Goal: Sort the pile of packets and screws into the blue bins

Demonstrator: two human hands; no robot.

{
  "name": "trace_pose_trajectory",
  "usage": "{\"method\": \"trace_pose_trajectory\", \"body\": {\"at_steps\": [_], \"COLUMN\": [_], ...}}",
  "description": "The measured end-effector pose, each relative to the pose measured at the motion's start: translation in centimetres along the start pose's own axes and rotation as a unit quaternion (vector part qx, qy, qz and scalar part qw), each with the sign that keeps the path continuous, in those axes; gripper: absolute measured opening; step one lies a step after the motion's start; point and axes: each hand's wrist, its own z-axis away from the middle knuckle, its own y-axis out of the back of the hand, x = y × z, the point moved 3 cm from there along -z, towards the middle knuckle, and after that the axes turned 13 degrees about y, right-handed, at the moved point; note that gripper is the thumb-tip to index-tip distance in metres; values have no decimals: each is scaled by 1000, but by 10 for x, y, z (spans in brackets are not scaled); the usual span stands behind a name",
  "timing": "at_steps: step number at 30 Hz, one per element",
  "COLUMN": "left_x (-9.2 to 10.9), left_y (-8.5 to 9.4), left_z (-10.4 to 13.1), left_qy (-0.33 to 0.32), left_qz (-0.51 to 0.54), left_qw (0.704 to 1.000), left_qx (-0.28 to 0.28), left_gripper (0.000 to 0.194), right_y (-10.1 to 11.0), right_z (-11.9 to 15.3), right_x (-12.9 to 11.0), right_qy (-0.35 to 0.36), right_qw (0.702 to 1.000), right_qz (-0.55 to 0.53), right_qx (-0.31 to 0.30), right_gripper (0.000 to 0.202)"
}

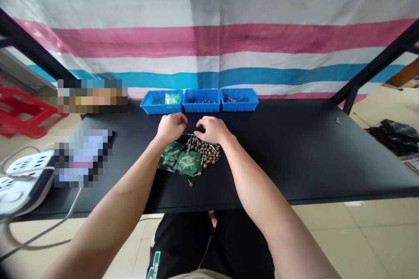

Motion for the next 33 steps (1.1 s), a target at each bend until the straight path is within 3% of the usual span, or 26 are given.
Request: {"method": "trace_pose_trajectory", "body": {"at_steps": [11,18,23,33], "left_x": [8,5,5,5], "left_y": [-4,0,1,-1], "left_z": [7,5,5,6], "left_qy": [-85,-88,-100,-104], "left_qz": [14,39,48,46], "left_qw": [996,995,993,993], "left_qx": [-39,-34,-32,-45], "left_gripper": [26,26,27,28], "right_y": [-14,-7,-7,-9], "right_z": [-3,-1,0,-1], "right_x": [3,6,8,6], "right_qy": [5,52,50,40], "right_qw": [1000,991,990,986], "right_qz": [-13,-123,-133,-163], "right_qx": [15,-2,-23,-9], "right_gripper": [23,9,12,7]}}
